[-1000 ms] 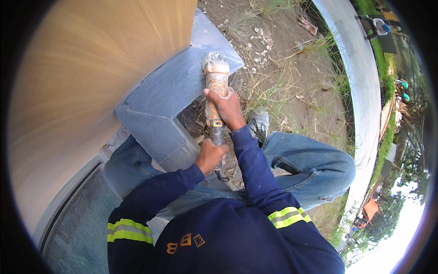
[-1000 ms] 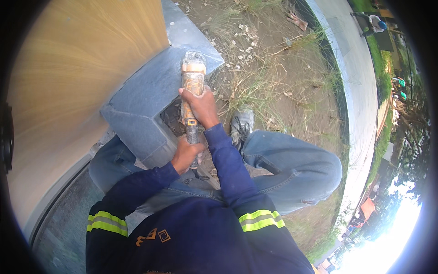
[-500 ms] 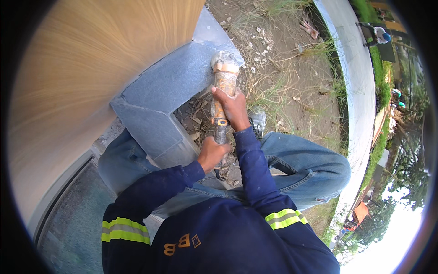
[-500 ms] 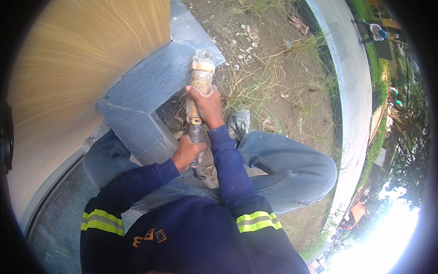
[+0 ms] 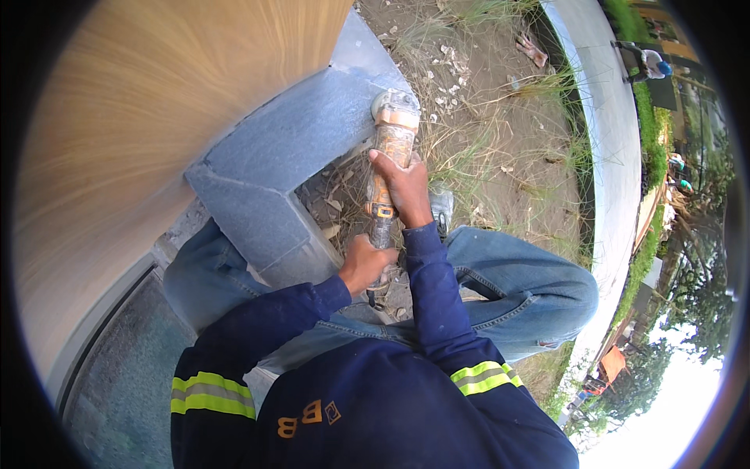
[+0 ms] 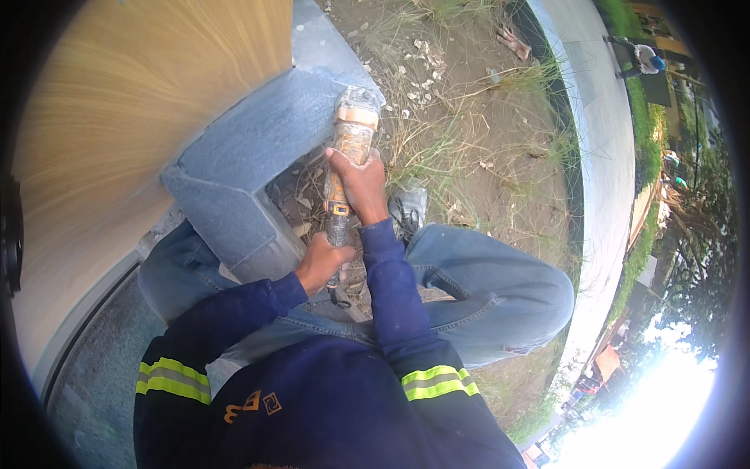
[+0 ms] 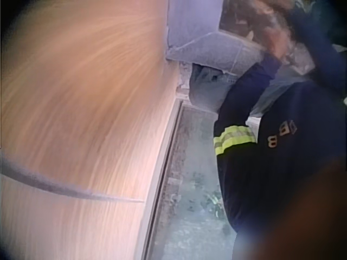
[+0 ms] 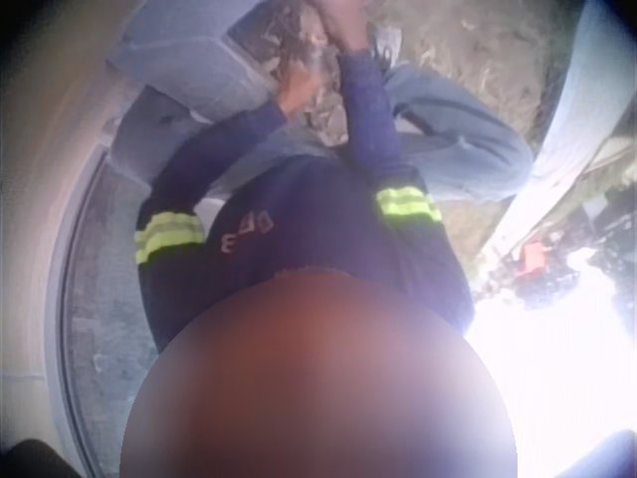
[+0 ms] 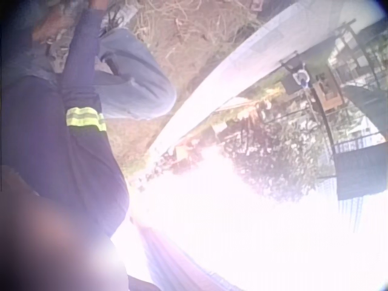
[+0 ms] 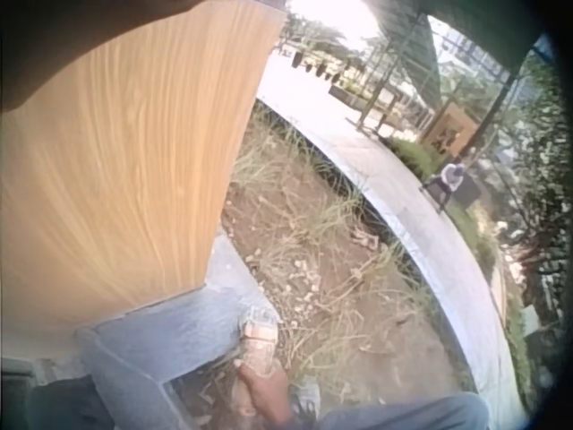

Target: The person uses an angle grinder to smooth a concrete base at the bottom of a wooden structure. The grinder is held with both hands and moved across the surface to remove material and create a flat finish.

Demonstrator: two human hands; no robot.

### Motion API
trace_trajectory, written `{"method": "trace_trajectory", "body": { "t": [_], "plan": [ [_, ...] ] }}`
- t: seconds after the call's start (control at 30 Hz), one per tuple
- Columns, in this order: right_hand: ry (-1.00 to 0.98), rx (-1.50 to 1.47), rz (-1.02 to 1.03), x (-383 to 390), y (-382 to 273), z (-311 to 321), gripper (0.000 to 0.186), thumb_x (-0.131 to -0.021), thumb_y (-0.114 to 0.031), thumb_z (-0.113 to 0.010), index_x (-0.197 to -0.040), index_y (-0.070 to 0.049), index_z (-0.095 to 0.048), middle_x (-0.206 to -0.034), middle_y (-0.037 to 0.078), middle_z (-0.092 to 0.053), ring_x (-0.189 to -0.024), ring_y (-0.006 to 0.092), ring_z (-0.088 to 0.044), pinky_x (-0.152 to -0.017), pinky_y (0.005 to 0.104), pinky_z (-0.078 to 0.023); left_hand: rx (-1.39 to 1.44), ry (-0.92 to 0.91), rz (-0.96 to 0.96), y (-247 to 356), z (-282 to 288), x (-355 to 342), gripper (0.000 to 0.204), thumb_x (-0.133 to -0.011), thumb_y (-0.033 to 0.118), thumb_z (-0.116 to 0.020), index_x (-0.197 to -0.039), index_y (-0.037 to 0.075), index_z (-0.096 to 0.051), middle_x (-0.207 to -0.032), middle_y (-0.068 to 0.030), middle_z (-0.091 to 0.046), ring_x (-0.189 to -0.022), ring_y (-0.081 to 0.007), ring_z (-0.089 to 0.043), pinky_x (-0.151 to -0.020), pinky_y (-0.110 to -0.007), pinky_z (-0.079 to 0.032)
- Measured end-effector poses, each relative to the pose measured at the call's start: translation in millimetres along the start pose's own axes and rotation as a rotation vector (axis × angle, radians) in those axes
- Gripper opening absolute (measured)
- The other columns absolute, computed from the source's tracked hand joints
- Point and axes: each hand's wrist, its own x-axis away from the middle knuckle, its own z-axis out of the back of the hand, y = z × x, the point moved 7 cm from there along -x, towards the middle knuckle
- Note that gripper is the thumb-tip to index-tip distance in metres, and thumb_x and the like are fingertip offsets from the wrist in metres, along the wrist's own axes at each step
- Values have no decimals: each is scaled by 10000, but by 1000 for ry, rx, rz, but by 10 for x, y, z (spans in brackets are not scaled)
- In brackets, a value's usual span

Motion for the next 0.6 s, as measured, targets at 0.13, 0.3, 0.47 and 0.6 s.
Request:
{"method": "trace_trajectory", "body": {
  "t": [0.13,0.3,0.47,0.6],
  "plan": [
    [27,12,-22,-111,-6,58,453,-860,-321,-850,-1092,23,-668,-898,91,-716,-717,141,-672,-647,303,-546,36,-33,-13,80,-7,-104,93,-815,47,-664,-780,25,-580,-639,-59,-564,-484,-152,-534,-452,-332,-429],
    [-2,3,27,-111,-42,-10,440,-862,-306,-849,-1089,23,-666,-891,85,-713,-708,136,-668,-635,301,-546,38,-4,-33,103,-15,-53,93,-816,51,-662,-799,34,-572,-643,-48,-555,-487,-147,-534,-434,-326,-416],
    [7,-35,4,-97,-9,57,422,-870,-279,-843,-1098,24,-659,-893,84,-714,-706,135,-667,-628,300,-545,-20,-26,-1,87,-20,-73,96,-817,53,-665,-806,37,-572,-648,-46,-557,-489,-144,-541,-426,-324,-412],
    [-19,39,33,-136,-81,9,465,-860,-287,-853,-1115,43,-648,-906,99,-720,-707,144,-673,-633,301,-550,-19,-6,-26,61,-12,-126,88,-818,54,-668,-809,36,-583,-650,-48,-557,-489,-142,-533,-427,-330,-414]
  ]
}}
